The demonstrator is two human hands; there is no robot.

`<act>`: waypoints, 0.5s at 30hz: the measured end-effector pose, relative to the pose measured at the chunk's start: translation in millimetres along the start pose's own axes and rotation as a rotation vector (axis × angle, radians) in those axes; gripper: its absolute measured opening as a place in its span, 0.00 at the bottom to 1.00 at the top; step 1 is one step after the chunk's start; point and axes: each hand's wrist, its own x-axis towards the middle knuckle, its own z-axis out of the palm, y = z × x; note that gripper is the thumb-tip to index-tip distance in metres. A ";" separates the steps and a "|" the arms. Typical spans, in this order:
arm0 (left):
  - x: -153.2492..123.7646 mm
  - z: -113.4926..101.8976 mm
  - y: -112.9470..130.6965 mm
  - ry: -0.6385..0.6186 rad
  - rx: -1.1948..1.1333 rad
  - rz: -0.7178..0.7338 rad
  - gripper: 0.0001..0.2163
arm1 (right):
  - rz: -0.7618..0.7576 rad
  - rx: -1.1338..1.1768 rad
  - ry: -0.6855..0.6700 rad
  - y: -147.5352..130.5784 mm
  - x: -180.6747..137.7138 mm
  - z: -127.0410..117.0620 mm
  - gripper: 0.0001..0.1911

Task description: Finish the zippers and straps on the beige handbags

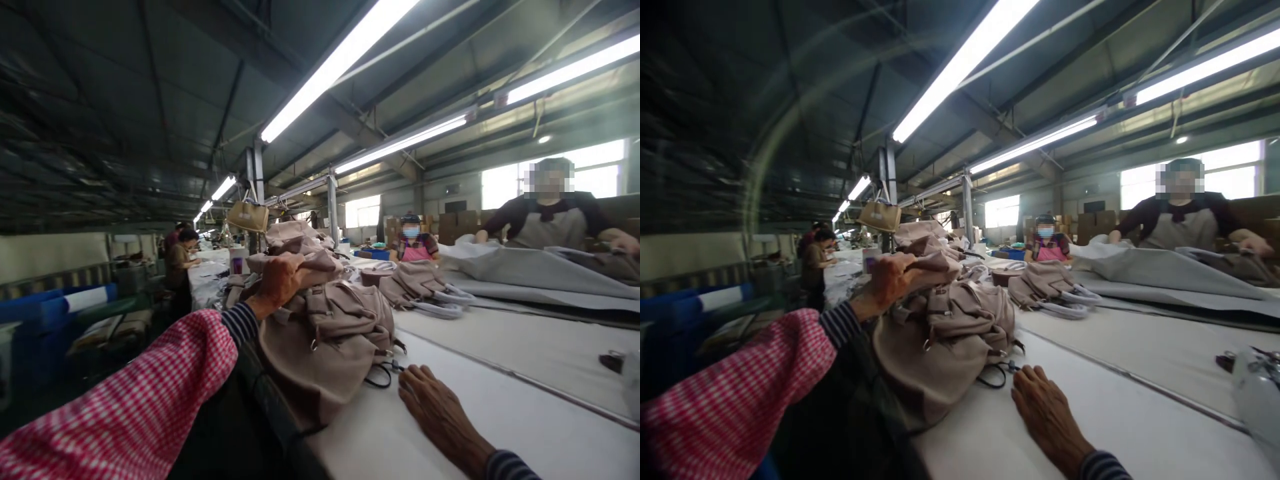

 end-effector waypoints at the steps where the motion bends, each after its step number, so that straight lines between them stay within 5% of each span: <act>1: 2.5 -8.8 3.2 0.029 -0.025 -0.026 0.08 | 0.017 0.021 0.002 0.0 -0.5 -1.1 0.13; 8: 20.3 -64.1 -4.4 0.203 -0.172 -0.117 0.12 | 0.118 0.167 0.046 1.1 -1.6 -6.9 0.24; 15: 35.0 -158.8 -34.7 0.556 -0.116 -0.189 0.19 | 0.113 0.187 -0.011 -0.3 0.9 -8.3 0.26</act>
